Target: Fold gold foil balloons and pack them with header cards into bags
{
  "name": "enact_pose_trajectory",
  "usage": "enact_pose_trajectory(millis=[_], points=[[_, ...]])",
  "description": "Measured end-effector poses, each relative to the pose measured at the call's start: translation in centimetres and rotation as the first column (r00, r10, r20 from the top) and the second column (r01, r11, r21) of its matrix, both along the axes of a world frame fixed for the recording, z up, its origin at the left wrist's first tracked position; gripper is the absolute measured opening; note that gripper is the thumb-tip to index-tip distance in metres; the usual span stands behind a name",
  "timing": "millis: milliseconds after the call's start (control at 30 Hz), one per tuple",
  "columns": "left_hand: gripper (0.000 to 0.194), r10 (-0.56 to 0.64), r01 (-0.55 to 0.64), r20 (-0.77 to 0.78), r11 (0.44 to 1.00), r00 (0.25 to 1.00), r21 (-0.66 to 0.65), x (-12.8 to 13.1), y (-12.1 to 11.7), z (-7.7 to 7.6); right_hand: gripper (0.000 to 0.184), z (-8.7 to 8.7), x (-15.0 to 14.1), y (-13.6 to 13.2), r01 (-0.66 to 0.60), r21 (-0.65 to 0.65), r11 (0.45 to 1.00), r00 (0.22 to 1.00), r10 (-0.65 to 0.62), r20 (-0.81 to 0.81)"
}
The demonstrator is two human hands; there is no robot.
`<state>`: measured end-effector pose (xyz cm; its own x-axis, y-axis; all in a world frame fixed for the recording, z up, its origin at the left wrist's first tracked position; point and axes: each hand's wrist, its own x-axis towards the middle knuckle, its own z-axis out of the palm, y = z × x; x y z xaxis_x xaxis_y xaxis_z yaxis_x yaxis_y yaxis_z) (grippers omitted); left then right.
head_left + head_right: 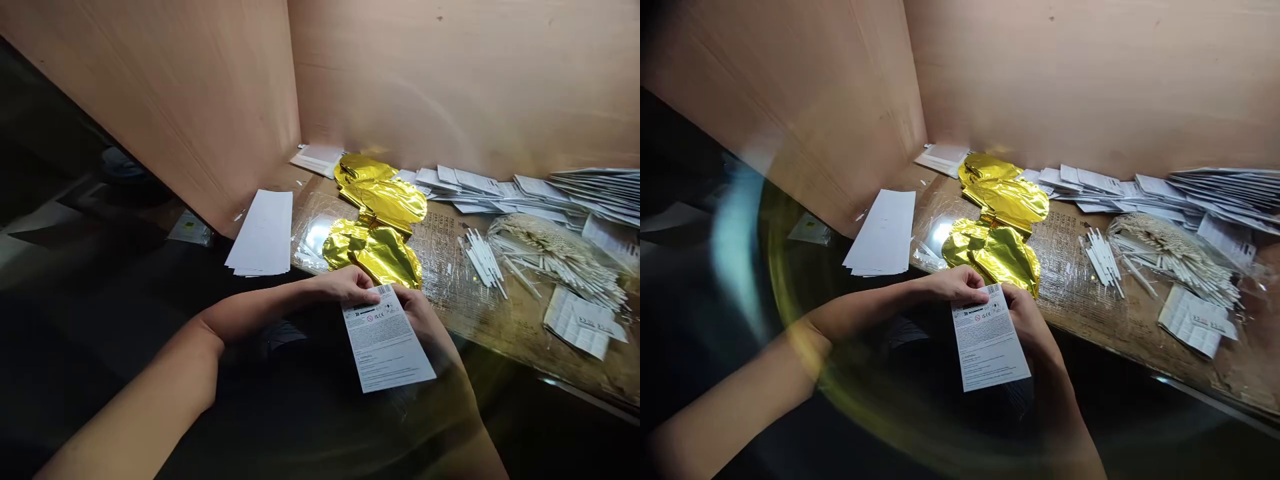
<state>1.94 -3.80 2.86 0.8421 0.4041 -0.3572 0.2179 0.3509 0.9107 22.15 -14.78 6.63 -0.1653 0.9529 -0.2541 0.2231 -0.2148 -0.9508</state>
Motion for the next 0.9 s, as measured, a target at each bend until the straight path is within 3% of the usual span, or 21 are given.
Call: enact_pose_trajectory(millis=[133, 233, 333, 433, 467, 500, 533, 567, 633, 733, 900], points=[[0.043, 0.074, -0.081, 0.047, 0.979, 0.996, 0.189, 1.1, 0.2, 0.2, 0.038, -1.1, 1.4, -1.8, 0.188, -0.206, 0.960, 0.944, -0.235, -0.234], [0.039, 0.288, -0.328, 0.172, 0.896, 0.942, 0.299, 2.5, 0.2, -0.4, 0.037, -3.4, 1.0, -2.2, 0.273, -0.155, 0.949, 0.931, -0.302, -0.204], [0.046, 0.537, -0.585, 0.292, 0.804, 0.792, 0.109, 4.7, -0.8, -2.0, 0.036, -5.6, 0.2, -1.0, 0.485, 0.083, 0.870, 0.868, -0.469, -0.163], [0.059, 0.616, -0.632, 0.349, 0.771, 0.706, -0.080, 6.4, -2.0, -3.6, 0.043, -6.7, 3.2, 1.7, 0.532, 0.286, 0.797, 0.817, -0.572, 0.075], [0.059, 0.638, -0.642, 0.350, 0.757, 0.686, -0.122, 6.6, -2.1, -3.9, 0.046, -6.7, 5.3, 2.6, 0.517, 0.344, 0.784, 0.759, -0.605, 0.239], [0.059, 0.656, -0.645, 0.339, 0.747, 0.674, -0.164, 6.6, -2.1, -4.1, 0.046, -6.7, 7.8, 3.4, 0.514, 0.410, 0.753, 0.636, -0.655, 0.407], [0.058, 0.670, -0.641, 0.318, 0.739, 0.670, -0.206, 6.4, -2.0, -4.2, 0.045, -6.5, 10.6, 4.0, 0.490, 0.466, 0.737, 0.440, -0.670, 0.597], [0.057, 0.678, -0.633, 0.297, 0.734, 0.672, -0.244, 6.0, -1.7, -4.1, 0.043, -6.4, 13.3, 4.5, 0.449, 0.470, 0.760, 0.250, -0.612, 0.750], [0.055, 0.685, -0.618, 0.263, 0.727, 0.679, -0.298, 5.0, -1.0, -3.7, 0.040, -6.3, 17.8, 5.1, 0.453, 0.440, 0.776, 0.116, -0.540, 0.834], [0.050, 0.693, -0.600, 0.212, 0.709, 0.689, -0.370, 3.7, -0.1, -3.3, 0.036, -6.8, 20.7, 5.4, 0.429, 0.350, 0.833, 0.100, -0.429, 0.898], [0.044, 0.706, -0.579, 0.132, 0.661, 0.696, -0.477, 3.2, 0.3, -3.8, 0.038, -7.4, 20.2, 5.2, 0.433, 0.243, 0.868, 0.084, -0.307, 0.948]])
